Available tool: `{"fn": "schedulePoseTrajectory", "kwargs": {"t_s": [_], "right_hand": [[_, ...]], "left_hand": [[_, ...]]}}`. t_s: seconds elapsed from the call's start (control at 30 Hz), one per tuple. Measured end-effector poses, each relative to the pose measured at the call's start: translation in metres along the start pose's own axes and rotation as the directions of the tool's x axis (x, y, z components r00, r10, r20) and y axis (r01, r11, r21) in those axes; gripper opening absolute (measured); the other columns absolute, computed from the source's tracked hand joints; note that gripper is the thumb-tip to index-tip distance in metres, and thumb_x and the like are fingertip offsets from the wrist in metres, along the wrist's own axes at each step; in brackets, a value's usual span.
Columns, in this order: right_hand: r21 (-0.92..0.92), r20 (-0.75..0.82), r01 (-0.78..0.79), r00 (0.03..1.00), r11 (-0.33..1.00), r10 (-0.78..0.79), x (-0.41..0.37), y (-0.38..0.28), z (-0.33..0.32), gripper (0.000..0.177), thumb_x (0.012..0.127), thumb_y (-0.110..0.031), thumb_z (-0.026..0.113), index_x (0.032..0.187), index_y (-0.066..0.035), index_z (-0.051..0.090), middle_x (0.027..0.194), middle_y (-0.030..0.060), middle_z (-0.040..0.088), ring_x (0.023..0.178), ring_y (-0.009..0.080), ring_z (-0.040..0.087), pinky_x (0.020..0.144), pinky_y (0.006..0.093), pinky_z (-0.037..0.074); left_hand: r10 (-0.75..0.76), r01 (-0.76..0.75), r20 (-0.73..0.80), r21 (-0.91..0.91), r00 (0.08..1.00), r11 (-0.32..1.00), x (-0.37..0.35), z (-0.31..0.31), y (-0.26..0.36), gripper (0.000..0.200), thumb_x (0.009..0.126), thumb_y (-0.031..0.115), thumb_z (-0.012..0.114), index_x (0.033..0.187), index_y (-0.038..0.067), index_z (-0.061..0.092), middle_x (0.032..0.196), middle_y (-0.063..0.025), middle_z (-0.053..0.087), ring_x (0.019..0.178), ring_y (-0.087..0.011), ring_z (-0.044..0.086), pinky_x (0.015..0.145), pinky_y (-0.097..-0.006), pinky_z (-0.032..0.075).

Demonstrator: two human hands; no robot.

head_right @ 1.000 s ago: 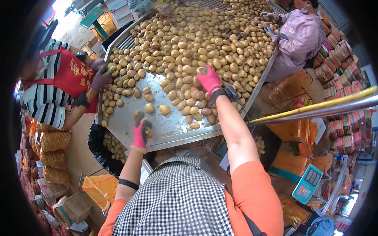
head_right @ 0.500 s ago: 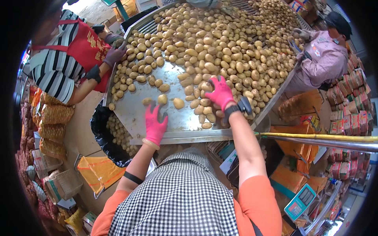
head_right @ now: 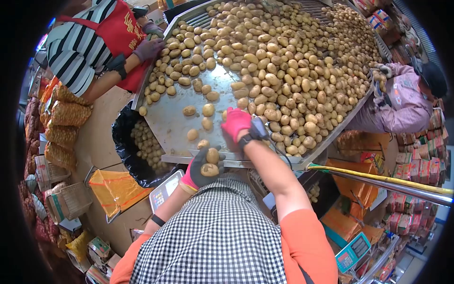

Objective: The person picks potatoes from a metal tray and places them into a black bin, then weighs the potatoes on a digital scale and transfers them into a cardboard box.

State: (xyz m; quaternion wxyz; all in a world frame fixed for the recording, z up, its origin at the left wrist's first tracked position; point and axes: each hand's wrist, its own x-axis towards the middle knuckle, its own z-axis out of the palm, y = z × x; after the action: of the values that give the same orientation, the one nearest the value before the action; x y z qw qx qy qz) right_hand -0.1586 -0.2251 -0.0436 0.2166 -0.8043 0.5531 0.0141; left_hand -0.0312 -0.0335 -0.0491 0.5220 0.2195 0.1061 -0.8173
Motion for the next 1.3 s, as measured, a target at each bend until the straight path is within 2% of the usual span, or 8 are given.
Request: {"fn": "schedulePoseTrajectory", "kwargs": {"t_s": [0.73, 0.8, 0.87, 0.93, 1.0, 1.07, 1.2, 1.3], "right_hand": [[0.318, 0.149, 0.376, 0.887, 0.871, -0.437, -0.023, -0.074, -0.041, 0.079, 0.067, -0.041, 0.082, 0.136, -0.015, 0.054, 0.146, 0.0222, 0.042, 0.124, 0.0399, 0.054, 0.105, 0.0433, 0.046], [0.308, 0.125, 0.449, 0.855, 0.839, -0.504, -0.046, -0.076, -0.053, 0.078, 0.067, -0.037, 0.082, 0.137, -0.015, 0.054, 0.148, 0.0206, 0.041, 0.124, 0.0388, 0.054, 0.105, 0.0427, 0.046], [0.479, 0.215, 0.382, 0.822, 0.790, -0.528, -0.061, -0.066, -0.063, 0.078, 0.068, -0.033, 0.082, 0.138, -0.015, 0.053, 0.150, 0.0192, 0.040, 0.124, 0.0381, 0.054, 0.103, 0.0422, 0.047], [0.543, 0.125, 0.369, 0.853, 0.754, -0.507, -0.071, -0.046, -0.071, 0.072, 0.074, -0.029, 0.078, 0.139, -0.012, 0.052, 0.144, 0.0166, 0.049, 0.119, 0.0329, 0.059, 0.099, 0.0397, 0.050], [0.975, 0.152, -0.075, 0.910, 0.208, -0.385, -0.073, -0.007, -0.058, 0.059, 0.086, -0.026, 0.070, 0.139, -0.008, 0.051, 0.134, 0.0138, 0.058, 0.111, 0.0255, 0.063, 0.094, 0.0343, 0.053], [0.980, 0.129, -0.161, 0.961, -0.119, -0.244, -0.093, 0.030, -0.034, 0.048, 0.095, -0.027, 0.062, 0.136, -0.006, 0.052, 0.126, 0.0121, 0.062, 0.106, 0.0212, 0.064, 0.091, 0.0316, 0.053], [0.665, 0.346, -0.342, 0.929, -0.664, -0.132, -0.148, 0.073, -0.008, 0.044, 0.098, -0.034, 0.057, 0.131, -0.005, 0.055, 0.122, 0.0142, 0.062, 0.112, 0.0300, 0.061, 0.097, 0.0449, 0.053], [0.705, 0.170, -0.143, 0.985, -0.694, -0.031, -0.193, 0.069, -0.033, 0.035, 0.100, -0.020, 0.056, 0.131, -0.004, 0.056, 0.122, 0.0136, 0.062, 0.117, 0.0272, 0.060, 0.099, 0.0431, 0.052]], "left_hand": [[0.244, -0.250, -0.066, -0.092, 0.967, 0.964, -0.036, 0.034, 0.084, 0.066, 0.099, 0.052, 0.045, 0.144, 0.005, 0.038, 0.144, -0.0193, 0.046, 0.133, -0.0398, 0.047, 0.108, -0.0527, 0.043], [0.506, -0.364, 0.425, 0.905, 0.751, -0.220, -0.037, 0.042, 0.084, 0.070, 0.083, 0.038, 0.076, 0.138, 0.007, 0.045, 0.126, -0.0091, 0.062, 0.119, -0.0294, 0.059, 0.105, -0.0433, 0.043], [0.497, -0.466, 0.313, 0.857, 0.809, 0.220, -0.032, 0.045, 0.075, 0.073, 0.072, 0.028, 0.087, 0.132, 0.007, 0.051, 0.116, -0.0046, 0.066, 0.111, -0.0240, 0.062, 0.101, -0.0385, 0.044], [0.485, -0.316, 0.447, 0.890, 0.752, -0.330, -0.025, 0.035, 0.066, 0.070, 0.071, 0.033, 0.088, 0.128, 0.008, 0.055, 0.118, -0.0053, 0.066, 0.111, -0.0239, 0.062, 0.100, -0.0379, 0.045], [0.450, -0.556, 0.369, 0.724, 0.813, 0.410, -0.029, 0.053, 0.053, 0.065, 0.077, 0.035, 0.083, 0.130, 0.010, 0.055, 0.123, -0.0048, 0.065, 0.115, -0.0209, 0.060, 0.099, -0.0372, 0.044], [0.317, -0.285, 0.516, 0.782, 0.796, -0.554, -0.017, 0.045, 0.044, 0.067, 0.086, 0.037, 0.075, 0.142, 0.013, 0.045, 0.131, -0.0051, 0.062, 0.122, -0.0195, 0.056, 0.100, -0.0414, 0.044], [0.177, -0.314, 0.269, 0.657, 0.947, 0.685, -0.003, 0.059, 0.016, 0.058, 0.090, 0.039, 0.070, 0.139, 0.016, 0.049, 0.137, -0.0042, 0.058, 0.125, -0.0182, 0.054, 0.101, -0.0459, 0.044], [0.108, -0.426, 0.455, 0.879, 0.884, -0.214, -0.003, 0.094, -0.009, 0.055, 0.086, 0.040, 0.075, 0.130, 0.013, 0.055, 0.126, -0.0021, 0.063, 0.117, -0.0186, 0.058, 0.097, -0.0374, 0.046]]}}
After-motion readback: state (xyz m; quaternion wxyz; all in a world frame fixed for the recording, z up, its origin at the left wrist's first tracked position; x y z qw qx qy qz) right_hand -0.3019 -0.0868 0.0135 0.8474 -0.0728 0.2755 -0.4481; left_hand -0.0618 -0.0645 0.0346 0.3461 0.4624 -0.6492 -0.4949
